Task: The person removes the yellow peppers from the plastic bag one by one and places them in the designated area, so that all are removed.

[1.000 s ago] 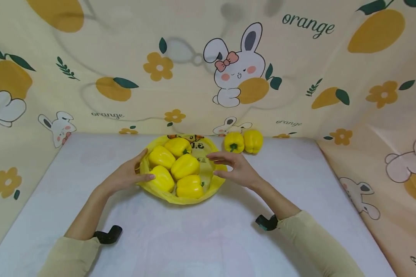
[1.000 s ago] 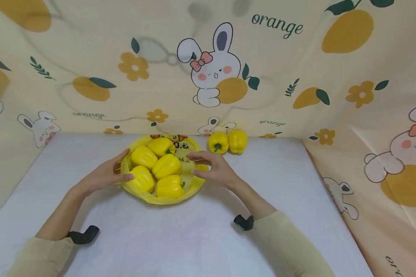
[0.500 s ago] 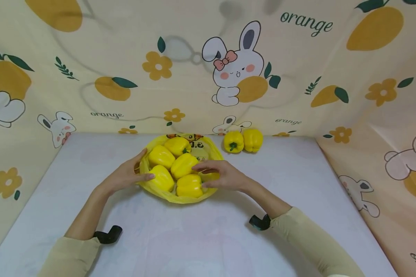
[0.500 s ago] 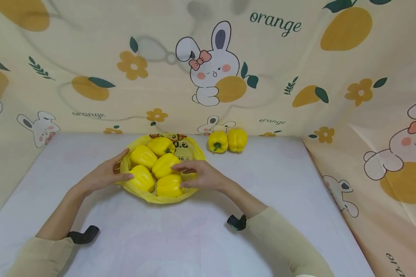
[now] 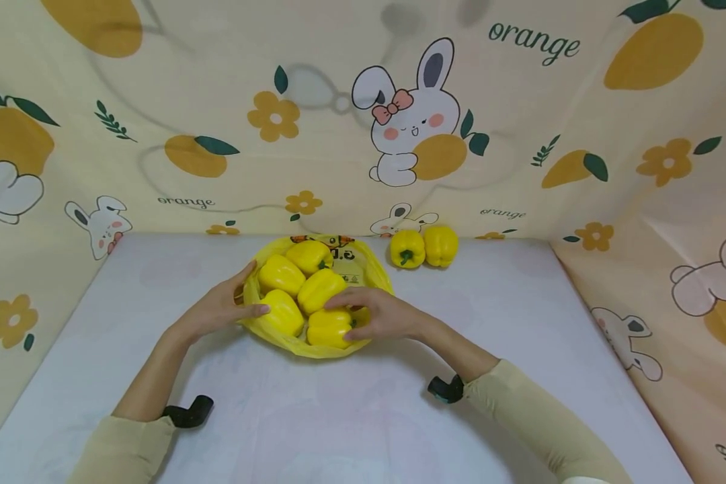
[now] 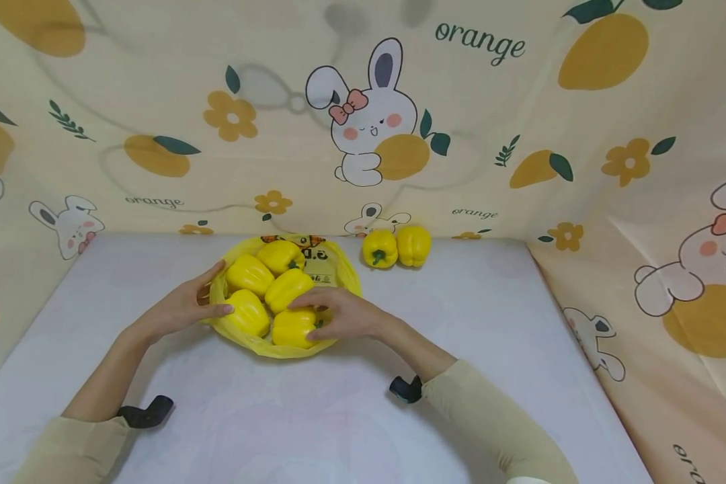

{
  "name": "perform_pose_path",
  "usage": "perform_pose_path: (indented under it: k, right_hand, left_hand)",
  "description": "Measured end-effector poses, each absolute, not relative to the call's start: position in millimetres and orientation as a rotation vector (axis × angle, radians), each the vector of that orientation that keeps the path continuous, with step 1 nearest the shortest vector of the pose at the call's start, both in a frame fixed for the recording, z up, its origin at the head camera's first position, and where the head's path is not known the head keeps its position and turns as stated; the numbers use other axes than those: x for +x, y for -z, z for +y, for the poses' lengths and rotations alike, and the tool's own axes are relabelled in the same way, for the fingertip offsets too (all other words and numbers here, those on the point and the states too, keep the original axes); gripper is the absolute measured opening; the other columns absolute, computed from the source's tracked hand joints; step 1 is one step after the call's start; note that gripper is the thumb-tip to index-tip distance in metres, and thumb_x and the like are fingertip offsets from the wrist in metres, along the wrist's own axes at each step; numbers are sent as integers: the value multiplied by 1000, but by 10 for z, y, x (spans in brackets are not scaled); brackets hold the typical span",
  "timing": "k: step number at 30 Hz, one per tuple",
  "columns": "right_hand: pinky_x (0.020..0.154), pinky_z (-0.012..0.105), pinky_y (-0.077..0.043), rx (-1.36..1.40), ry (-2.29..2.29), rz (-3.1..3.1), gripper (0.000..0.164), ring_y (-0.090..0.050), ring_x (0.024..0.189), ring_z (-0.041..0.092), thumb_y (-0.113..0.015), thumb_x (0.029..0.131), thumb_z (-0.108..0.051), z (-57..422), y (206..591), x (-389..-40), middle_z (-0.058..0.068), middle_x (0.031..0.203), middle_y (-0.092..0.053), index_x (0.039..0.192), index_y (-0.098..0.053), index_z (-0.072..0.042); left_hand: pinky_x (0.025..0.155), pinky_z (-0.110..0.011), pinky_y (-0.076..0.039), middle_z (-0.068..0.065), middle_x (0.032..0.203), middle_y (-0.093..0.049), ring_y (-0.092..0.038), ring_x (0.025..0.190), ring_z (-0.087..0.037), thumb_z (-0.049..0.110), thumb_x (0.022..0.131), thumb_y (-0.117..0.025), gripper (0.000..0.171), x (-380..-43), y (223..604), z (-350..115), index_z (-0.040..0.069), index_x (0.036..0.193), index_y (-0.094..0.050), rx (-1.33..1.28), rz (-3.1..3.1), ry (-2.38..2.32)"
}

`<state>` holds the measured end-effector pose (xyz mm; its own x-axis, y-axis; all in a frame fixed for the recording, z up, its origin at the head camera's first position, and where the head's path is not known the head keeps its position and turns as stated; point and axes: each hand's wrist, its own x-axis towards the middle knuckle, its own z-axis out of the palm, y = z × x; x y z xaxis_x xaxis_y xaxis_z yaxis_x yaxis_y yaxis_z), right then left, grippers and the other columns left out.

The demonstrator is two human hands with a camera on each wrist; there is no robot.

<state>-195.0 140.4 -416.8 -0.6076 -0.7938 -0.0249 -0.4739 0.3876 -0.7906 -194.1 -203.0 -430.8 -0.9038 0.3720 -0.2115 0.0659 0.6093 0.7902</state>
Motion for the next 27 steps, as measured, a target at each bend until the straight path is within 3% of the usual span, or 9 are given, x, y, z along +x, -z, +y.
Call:
perform_pose_path:
  k: [11, 19, 27]
  right_hand:
    - [101, 35, -44, -1129, 916, 2303, 65, -47, 118, 12, -81, 84, -26, 1364, 4174, -1972, -3, 134, -53, 144, -54, -22]
    - [105, 33, -41, -1149, 837, 2317, 71, -46, 121, 10, -83, 82, -30, 1359, 4166, -1961, -7, 136, -51, 146, -52, -26]
    - [101, 34, -43, -1117, 729, 2370, 73, -47, 115, 13, -82, 81, -38, 1338, 4129, -1918, -4, 132, -49, 146, -51, -28]
  left_hand:
    - [117, -64, -16, -24, 163, -11, -12, 148, -46, 48, 88, -71, 106, -1939, 4327, -2032, 7, 160, -5, 356, 2485, -1199]
    - [116, -64, -16, -22, 164, -10, -13, 148, -46, 47, 89, -71, 105, -1926, 4337, -2047, 8, 160, -5, 354, 2479, -1220]
    - [116, -64, -16, -22, 164, -10, -12, 148, -46, 47, 89, -71, 105, -1930, 4342, -2035, 7, 160, -4, 352, 2470, -1225]
